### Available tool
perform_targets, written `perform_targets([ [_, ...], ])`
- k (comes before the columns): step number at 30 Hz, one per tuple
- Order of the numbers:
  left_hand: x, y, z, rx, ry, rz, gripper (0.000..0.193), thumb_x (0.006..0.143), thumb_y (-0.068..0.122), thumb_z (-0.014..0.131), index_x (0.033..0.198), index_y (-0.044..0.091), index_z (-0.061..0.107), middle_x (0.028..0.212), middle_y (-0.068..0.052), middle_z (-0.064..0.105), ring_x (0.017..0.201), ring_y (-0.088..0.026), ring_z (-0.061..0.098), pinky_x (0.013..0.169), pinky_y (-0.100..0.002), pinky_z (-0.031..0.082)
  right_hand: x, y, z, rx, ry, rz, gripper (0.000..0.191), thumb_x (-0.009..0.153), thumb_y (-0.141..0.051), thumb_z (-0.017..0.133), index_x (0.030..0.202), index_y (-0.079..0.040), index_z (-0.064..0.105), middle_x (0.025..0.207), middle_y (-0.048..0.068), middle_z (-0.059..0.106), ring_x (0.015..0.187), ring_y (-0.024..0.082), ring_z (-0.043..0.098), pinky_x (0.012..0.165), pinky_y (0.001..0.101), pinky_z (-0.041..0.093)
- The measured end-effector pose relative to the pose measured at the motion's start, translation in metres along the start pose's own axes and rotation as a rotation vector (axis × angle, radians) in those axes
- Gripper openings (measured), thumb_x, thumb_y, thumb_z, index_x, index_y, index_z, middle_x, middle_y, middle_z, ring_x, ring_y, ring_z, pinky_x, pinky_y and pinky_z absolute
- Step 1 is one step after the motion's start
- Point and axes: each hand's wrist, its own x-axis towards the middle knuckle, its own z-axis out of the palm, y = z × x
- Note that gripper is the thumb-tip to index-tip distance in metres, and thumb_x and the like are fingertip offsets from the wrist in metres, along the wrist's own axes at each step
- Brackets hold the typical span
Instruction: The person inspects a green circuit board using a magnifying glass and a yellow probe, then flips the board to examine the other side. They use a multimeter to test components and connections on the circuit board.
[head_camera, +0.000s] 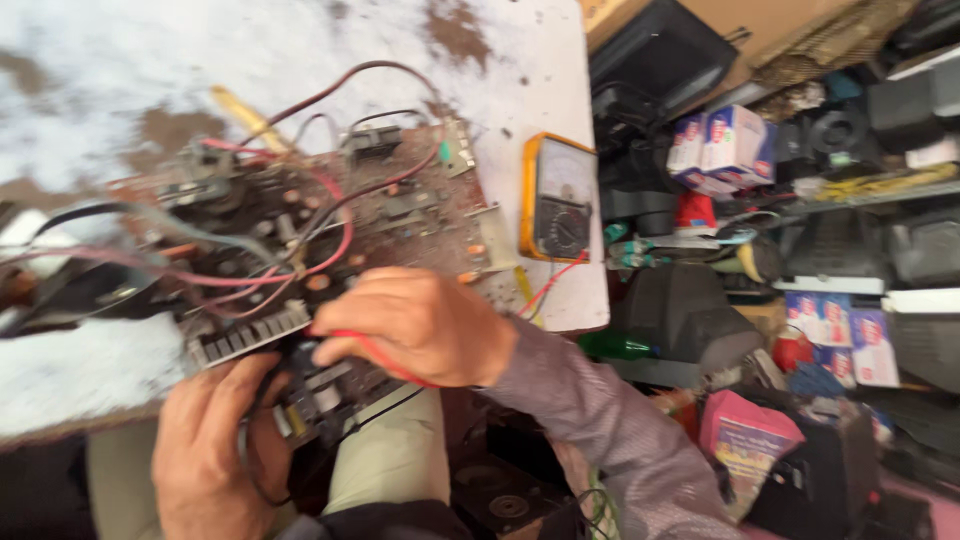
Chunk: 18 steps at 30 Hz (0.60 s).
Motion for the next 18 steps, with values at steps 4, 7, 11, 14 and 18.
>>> perform_targets([
  [4, -0.005, 0.022, -0.025, -0.022, 0.008, 0.163, 0.031, 0.079, -0.007, 0.074, 0.109, 0.002, 0.071, 0.111, -0.019, 0.067, 0.097, -0.034, 0.070, 0.083, -0.040, 0.057, -0.033, -0.033, -0.038, 0.044, 0.090, -0.046, 0.028, 0.091, -0.008, 0.082, 0.114, -0.003, 0.067, 0.100, 0.006, 0.074, 0.090, 0.024, 0.073, 0.079, 0.0372, 0.060],
  [7, -0.014, 0.043, -0.032, -0.095, -0.009, 0.422, 0.028, 0.081, 0.000, 0.081, 0.105, -0.007, 0.070, 0.112, -0.010, 0.067, 0.094, -0.027, 0.070, 0.076, -0.040, 0.053, -0.058, -0.060, -0.038, 0.088, 0.169, -0.005, 0.029, 0.083, -0.006, 0.086, 0.109, -0.005, 0.071, 0.094, 0.007, 0.073, 0.087, 0.022, 0.074, 0.073, 0.0329, 0.061],
  [11, -0.018, 0.053, -0.033, -0.073, -0.186, 0.615, 0.028, 0.074, 0.006, 0.075, 0.095, -0.007, 0.063, 0.123, -0.027, 0.063, 0.090, -0.033, 0.066, 0.076, -0.040, 0.055, -0.067, -0.060, -0.024, 0.111, -0.034, -0.115, 0.030, 0.084, 0.003, 0.078, 0.111, -0.003, 0.068, 0.103, 0.013, 0.074, 0.101, 0.031, 0.075, 0.084, 0.0380, 0.064],
  [14, -0.023, 0.055, -0.030, -0.107, -0.200, 0.488, 0.028, 0.077, 0.007, 0.074, 0.100, -0.006, 0.063, 0.121, -0.022, 0.063, 0.088, -0.031, 0.064, 0.075, -0.039, 0.053, -0.070, -0.059, -0.012, 0.232, -0.087, -0.018, 0.036, 0.087, 0.005, 0.076, 0.120, -0.001, 0.061, 0.119, 0.018, 0.070, 0.116, 0.035, 0.072, 0.094, 0.0417, 0.062],
  [18, -0.033, 0.053, -0.027, -0.104, -0.112, 0.406, 0.023, 0.086, 0.006, 0.077, 0.102, -0.003, 0.063, 0.116, -0.017, 0.063, 0.087, -0.028, 0.064, 0.074, -0.037, 0.053, -0.068, -0.054, 0.002, 0.310, -0.170, 0.016, 0.047, 0.086, 0.001, 0.079, 0.127, -0.001, 0.056, 0.127, 0.017, 0.065, 0.124, 0.037, 0.067, 0.102, 0.0428, 0.058],
])
